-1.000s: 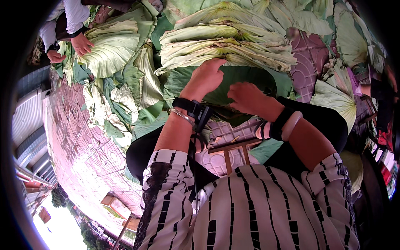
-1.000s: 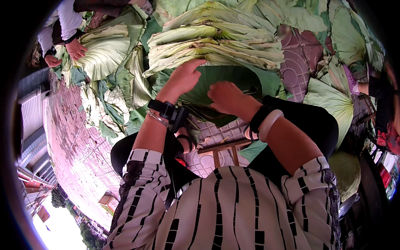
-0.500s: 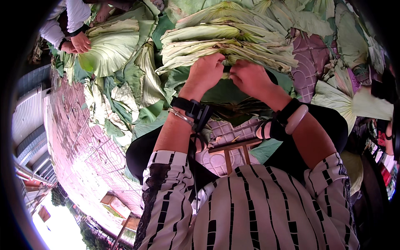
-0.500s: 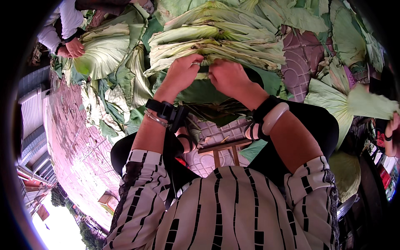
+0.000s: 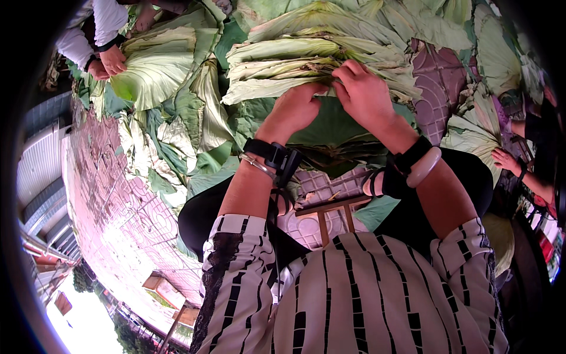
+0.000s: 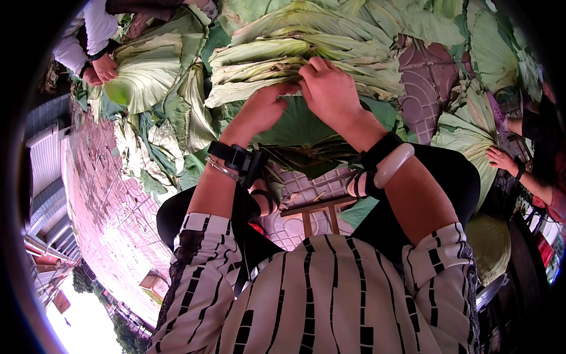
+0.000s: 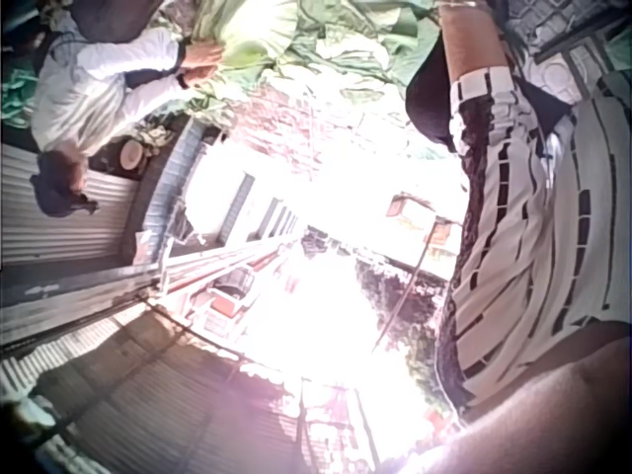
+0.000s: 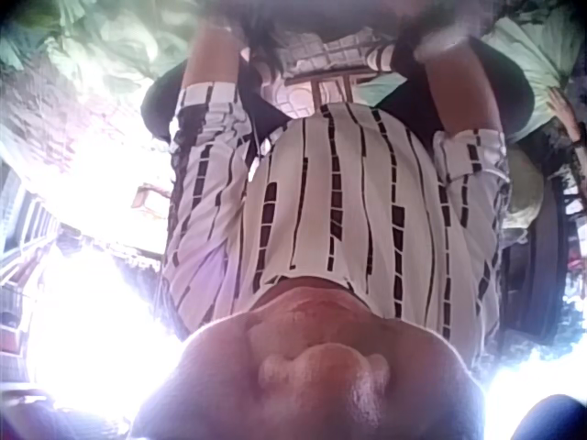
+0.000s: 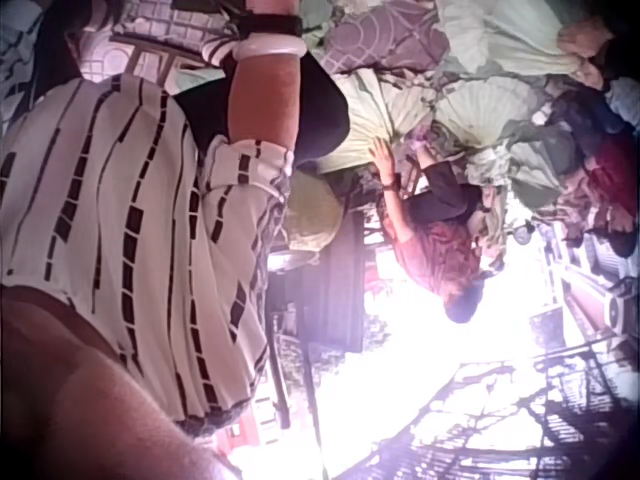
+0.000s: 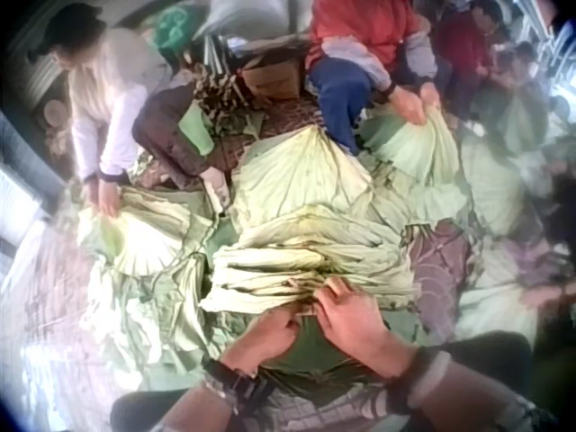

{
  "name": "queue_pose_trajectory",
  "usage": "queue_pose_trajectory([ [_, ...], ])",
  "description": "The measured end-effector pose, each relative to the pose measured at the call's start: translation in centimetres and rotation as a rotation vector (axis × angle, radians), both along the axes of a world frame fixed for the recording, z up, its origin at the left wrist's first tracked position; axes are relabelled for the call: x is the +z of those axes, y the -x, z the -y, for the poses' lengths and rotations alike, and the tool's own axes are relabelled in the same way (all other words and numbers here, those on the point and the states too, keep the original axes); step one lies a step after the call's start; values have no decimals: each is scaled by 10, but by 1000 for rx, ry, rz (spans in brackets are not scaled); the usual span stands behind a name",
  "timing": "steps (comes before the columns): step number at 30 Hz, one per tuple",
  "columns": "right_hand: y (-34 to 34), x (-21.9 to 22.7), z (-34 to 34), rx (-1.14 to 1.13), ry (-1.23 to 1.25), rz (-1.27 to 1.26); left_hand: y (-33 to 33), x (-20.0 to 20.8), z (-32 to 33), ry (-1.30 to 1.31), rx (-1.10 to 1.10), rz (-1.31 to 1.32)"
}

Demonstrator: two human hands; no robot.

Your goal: The person picks up large green lotus leaves from a pile on the ground and stacks them neatly on their lap, aligning the stems.

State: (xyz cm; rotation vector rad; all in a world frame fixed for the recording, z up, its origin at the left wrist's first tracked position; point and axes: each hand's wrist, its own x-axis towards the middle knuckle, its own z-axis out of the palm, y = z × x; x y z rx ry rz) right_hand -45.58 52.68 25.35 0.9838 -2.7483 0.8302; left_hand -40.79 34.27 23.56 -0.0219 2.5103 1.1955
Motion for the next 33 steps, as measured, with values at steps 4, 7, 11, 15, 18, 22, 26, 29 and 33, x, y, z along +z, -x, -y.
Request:
queue_pose_trajectory([
  [4,-17,-3,-6,216,-146,188,1,-6,5,-20,67,-44],
  [7,-43,-23,-24,408,-362,336,6,2,4,-55,79,41],
  [11,-67,-47,-32,507,-508,183,8,5,2,-38,65,65],
  [15,-57,-47,-24,496,-556,147,6,5,4,-27,58,26],
  [18,-33,-30,-18,399,-554,278,4,9,5,-28,77,4],
  [22,-11,-21,-17,41,-212,180,8,23,1,-84,144,-58],
  [26,-7,-24,-19,-71,-121,121,6,31,-2,-169,204,-21],
  [29,-9,-24,-20,-89,-135,129,3,18,-6,-173,52,35],
  [33,-9,-25,-21,-93,-139,79,-12,12,-18,108,47,-11],
])
